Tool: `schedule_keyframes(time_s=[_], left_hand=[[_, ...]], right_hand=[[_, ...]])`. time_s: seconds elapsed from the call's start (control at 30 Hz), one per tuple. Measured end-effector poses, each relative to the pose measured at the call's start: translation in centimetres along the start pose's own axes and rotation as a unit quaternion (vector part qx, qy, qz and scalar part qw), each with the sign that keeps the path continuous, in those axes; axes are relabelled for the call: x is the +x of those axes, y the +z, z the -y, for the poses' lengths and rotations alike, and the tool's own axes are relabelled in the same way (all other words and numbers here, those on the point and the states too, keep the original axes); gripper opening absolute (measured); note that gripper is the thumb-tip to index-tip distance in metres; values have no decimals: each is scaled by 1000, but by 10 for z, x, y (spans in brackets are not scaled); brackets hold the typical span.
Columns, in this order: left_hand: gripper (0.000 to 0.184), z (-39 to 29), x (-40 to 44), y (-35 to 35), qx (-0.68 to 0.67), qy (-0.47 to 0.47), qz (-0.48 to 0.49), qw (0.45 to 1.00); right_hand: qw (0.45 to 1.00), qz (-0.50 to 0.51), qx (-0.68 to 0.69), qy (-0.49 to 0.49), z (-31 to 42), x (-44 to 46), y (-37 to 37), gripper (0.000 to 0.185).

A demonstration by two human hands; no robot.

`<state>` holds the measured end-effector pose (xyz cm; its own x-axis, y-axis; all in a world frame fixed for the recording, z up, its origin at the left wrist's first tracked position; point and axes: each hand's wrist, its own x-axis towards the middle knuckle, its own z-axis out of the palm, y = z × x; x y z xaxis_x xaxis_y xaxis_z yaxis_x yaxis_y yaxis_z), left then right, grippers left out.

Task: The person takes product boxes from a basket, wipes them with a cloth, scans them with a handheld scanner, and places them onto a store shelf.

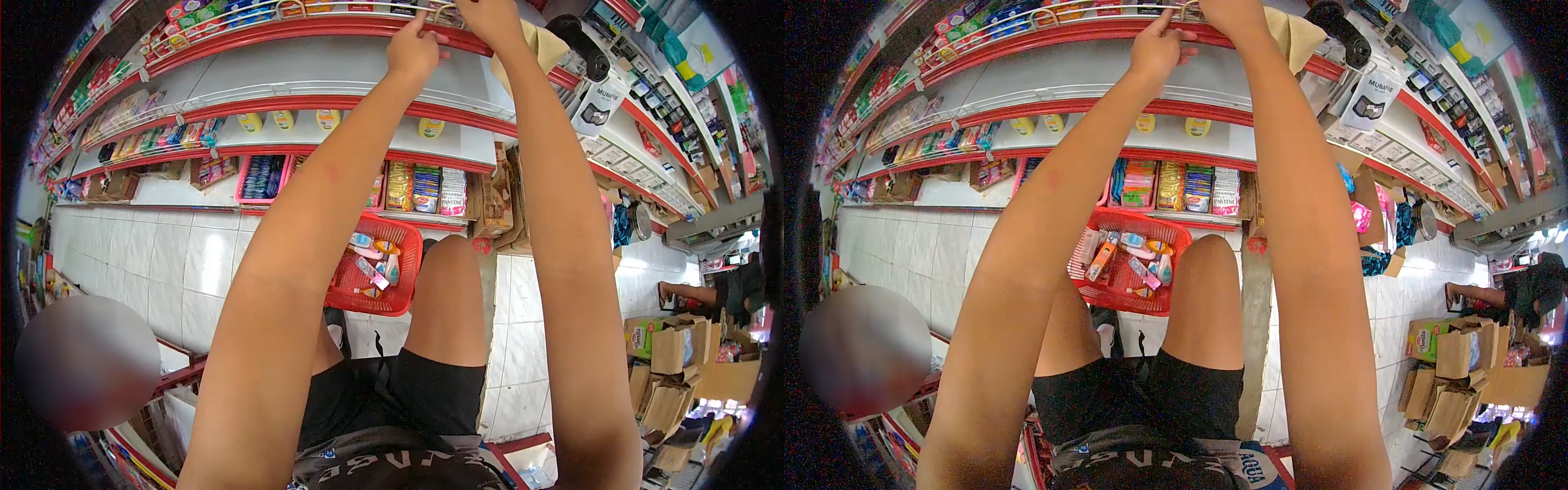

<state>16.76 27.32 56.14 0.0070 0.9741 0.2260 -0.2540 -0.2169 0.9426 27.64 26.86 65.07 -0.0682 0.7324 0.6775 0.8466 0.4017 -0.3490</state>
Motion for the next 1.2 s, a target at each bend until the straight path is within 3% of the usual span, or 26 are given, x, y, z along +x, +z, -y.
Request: schedule_keyframes(time_s=[0.2, 0.3, 0.37, 0.57, 0.77, 1.2], left_hand=[[49, -1, 1, -6, 9, 3, 37, 999], [49, 1, 1, -8, 8, 5, 50, 999], [49, 0, 2, -7, 10, 12, 58, 998], [49, -8, -4, -6, 6, -8, 51, 999], [49, -9, -4, -8, 5, -16, 61, 998], [54, -10, -5, -13, 20, -53, 111, 992]], right_hand=[[999, -4, 34, 0, 3, -1, 0, 26], [996, 47, 55, 60, 2, 1, 1, 26], [999, -21, 13, -25, -12, 2, 11, 26], [998, -57, -33, -23, -10, 1, 16, 24], [996, -92, 5, -6, -3, -4, 18, 24], [996, -83, 10, -19, -3, -6, 12, 24]])
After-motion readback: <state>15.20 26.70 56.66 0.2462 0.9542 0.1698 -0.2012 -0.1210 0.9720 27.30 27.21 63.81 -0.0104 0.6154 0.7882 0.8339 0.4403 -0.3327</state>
